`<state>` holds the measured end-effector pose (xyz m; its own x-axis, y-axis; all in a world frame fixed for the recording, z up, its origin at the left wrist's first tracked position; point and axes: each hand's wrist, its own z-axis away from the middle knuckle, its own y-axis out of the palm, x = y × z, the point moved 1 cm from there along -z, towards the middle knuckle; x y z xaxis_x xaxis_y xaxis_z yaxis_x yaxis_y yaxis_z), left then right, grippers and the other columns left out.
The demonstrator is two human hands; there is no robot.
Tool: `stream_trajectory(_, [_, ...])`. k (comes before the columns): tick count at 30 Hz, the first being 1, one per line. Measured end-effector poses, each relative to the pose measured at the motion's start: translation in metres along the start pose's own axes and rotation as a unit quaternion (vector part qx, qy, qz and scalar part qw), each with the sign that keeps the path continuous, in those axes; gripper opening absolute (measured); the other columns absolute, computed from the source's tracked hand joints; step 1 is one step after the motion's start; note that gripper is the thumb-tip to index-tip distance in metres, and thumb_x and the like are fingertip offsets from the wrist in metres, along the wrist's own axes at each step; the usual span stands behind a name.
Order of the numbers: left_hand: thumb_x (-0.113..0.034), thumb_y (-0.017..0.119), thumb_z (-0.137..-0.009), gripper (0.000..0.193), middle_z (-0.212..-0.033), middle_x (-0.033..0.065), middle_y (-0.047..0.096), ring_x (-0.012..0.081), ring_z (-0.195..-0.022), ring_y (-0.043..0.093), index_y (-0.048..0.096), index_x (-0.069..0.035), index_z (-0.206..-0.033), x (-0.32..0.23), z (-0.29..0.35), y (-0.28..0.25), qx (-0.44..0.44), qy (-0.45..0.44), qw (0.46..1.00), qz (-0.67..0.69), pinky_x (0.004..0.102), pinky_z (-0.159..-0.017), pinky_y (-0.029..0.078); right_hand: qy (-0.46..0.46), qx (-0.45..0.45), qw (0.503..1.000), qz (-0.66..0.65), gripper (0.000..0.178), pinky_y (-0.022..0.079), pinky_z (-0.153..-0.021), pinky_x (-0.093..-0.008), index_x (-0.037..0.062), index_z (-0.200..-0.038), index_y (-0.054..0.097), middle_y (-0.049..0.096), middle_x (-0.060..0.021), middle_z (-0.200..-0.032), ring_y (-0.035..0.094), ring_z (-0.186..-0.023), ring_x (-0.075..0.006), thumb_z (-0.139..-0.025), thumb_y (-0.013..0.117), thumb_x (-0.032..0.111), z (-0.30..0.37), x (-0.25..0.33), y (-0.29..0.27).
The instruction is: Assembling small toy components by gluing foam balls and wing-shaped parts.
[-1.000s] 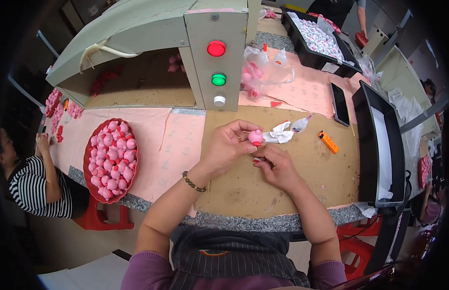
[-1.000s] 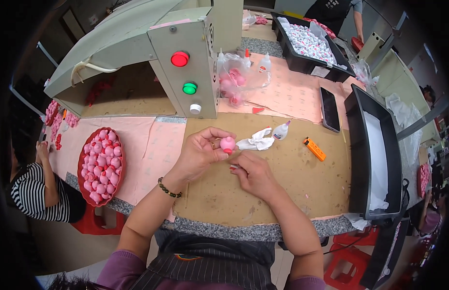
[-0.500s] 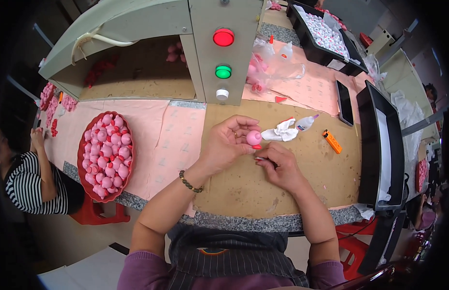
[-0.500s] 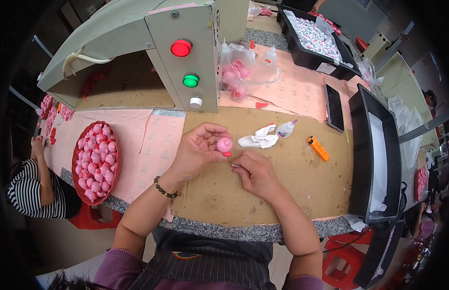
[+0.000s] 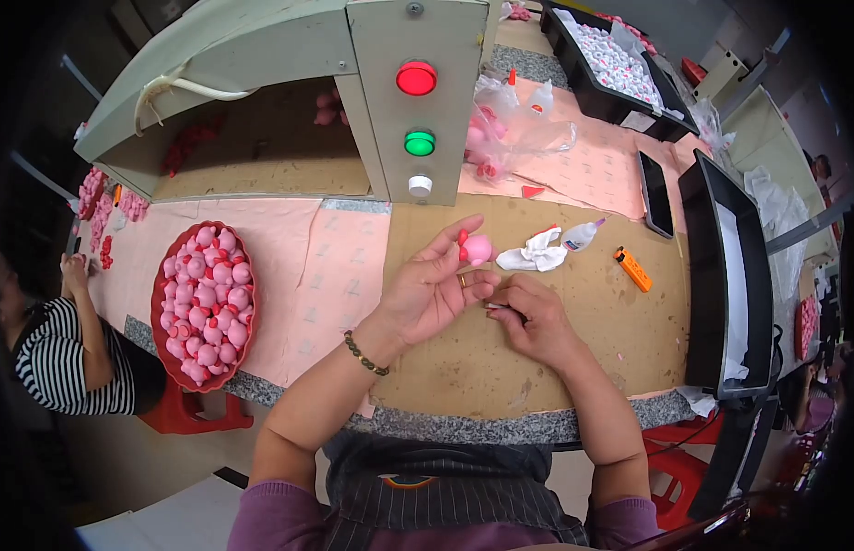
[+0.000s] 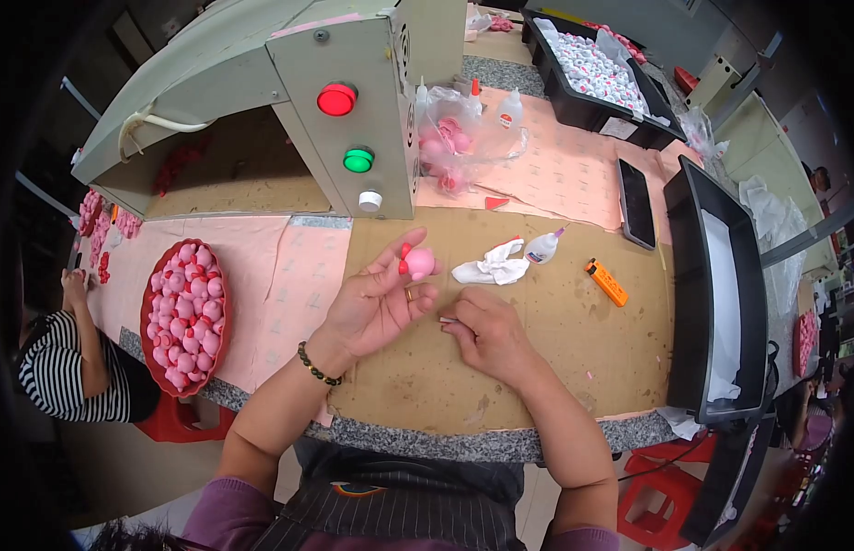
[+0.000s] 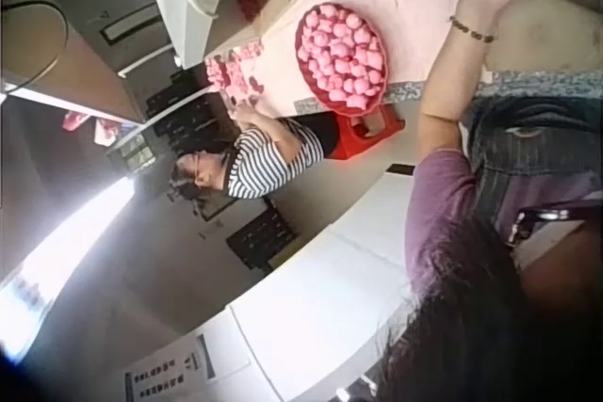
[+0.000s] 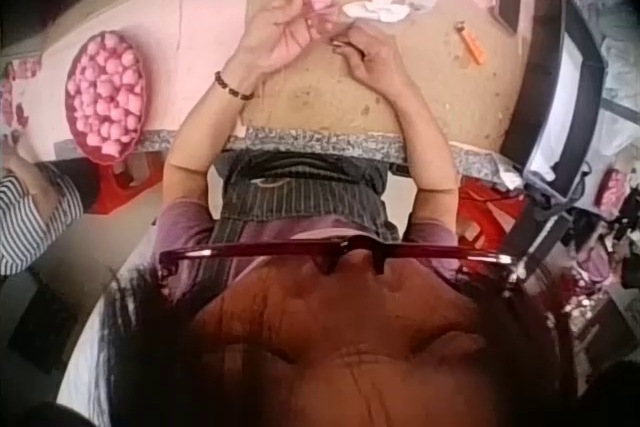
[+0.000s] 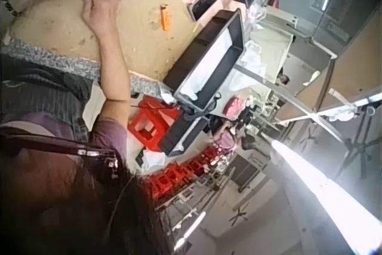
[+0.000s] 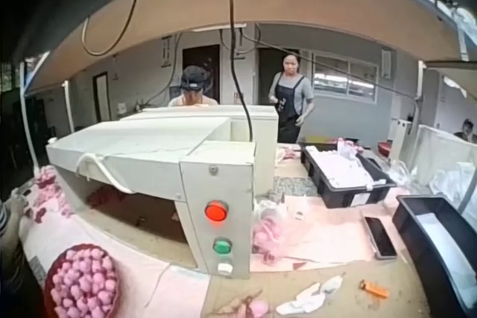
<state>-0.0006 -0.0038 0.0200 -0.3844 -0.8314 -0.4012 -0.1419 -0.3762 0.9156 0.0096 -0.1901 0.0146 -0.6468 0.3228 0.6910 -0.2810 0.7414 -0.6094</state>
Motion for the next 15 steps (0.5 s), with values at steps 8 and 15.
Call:
stream_trajectory(8, [-0.028,0.046,-0.094,0.036,-0.111,0.0127,0.057,0.0233,-0.092,0.058,0.043,-0.008,-0.124,0.0046,-0.0006,-0.0069,-0.056,-0.018,0.998,-0.007,0.0348,-0.081,0.048,0.006,0.002,1.0,-0.002,0.016,0.043,-0.057,-0.0356,0.0031,-0.08,0.058,0.049,-0.0093,-0.071,0.054,-0.067,-0.0269,-0.067,0.065,-0.004,-0.0021,0.0035,0.0001])
stream_trajectory(15, [-0.034,0.045,-0.095,0.035,-0.097,0.0093,0.06,0.0172,-0.079,0.056,0.05,-0.006,-0.115,0.0053,-0.0002,-0.0013,-0.081,-0.018,0.997,-0.011,0.0303,-0.073,0.047,0.0,0.006,1.0,0.003,0.017,0.043,-0.057,-0.0352,0.003,-0.08,0.058,0.049,-0.0096,-0.071,0.053,-0.066,-0.0268,-0.067,0.066,-0.003,-0.0011,0.0049,-0.0008])
